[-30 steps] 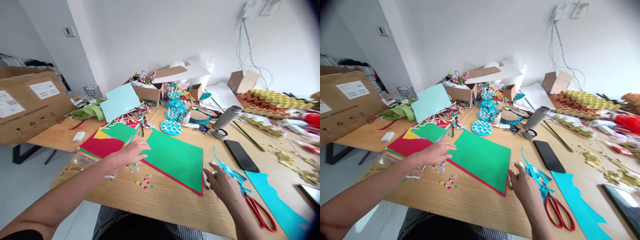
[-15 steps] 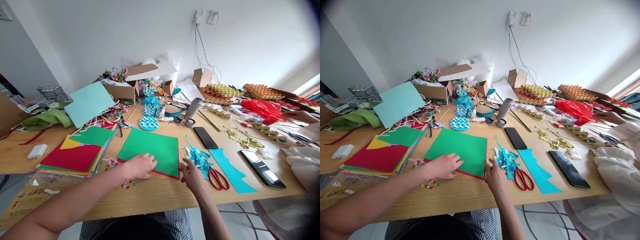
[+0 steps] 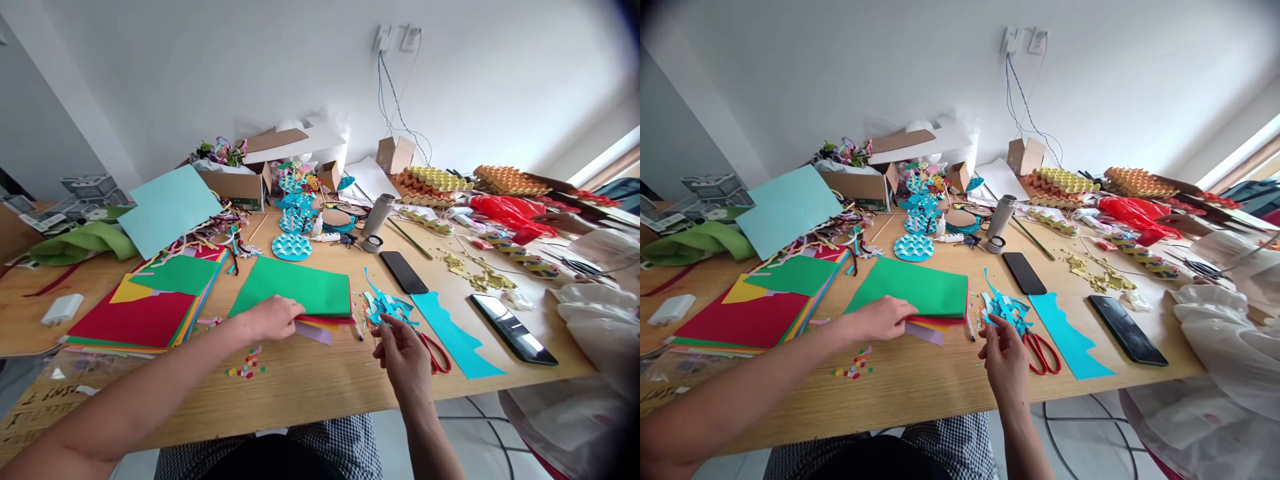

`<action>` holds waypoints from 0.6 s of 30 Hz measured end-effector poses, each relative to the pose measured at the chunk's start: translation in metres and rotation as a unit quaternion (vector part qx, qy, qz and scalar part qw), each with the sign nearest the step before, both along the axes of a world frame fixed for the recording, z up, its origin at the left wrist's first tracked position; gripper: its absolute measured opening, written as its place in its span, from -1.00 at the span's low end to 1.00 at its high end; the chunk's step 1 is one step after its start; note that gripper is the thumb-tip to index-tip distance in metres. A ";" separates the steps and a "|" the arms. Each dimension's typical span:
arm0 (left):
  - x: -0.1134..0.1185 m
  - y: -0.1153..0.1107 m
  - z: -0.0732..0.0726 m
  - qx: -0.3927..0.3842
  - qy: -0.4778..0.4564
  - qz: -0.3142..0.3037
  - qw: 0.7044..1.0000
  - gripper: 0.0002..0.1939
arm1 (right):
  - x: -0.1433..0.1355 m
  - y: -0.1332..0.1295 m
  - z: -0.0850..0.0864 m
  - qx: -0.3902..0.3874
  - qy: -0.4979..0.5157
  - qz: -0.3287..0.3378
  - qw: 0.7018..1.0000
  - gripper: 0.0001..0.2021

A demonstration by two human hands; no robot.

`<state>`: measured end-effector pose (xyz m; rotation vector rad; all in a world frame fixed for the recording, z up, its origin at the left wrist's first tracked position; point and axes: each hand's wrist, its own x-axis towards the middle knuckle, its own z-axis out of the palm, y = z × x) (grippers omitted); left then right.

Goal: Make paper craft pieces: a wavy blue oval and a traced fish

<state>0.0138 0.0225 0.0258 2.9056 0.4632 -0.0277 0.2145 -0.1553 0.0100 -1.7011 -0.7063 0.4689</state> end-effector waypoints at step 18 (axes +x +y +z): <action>-0.006 0.021 -0.009 -0.143 -0.074 0.114 0.980 -0.72 | -0.034 0.023 -0.025 -0.133 -0.194 0.220 0.947 -0.61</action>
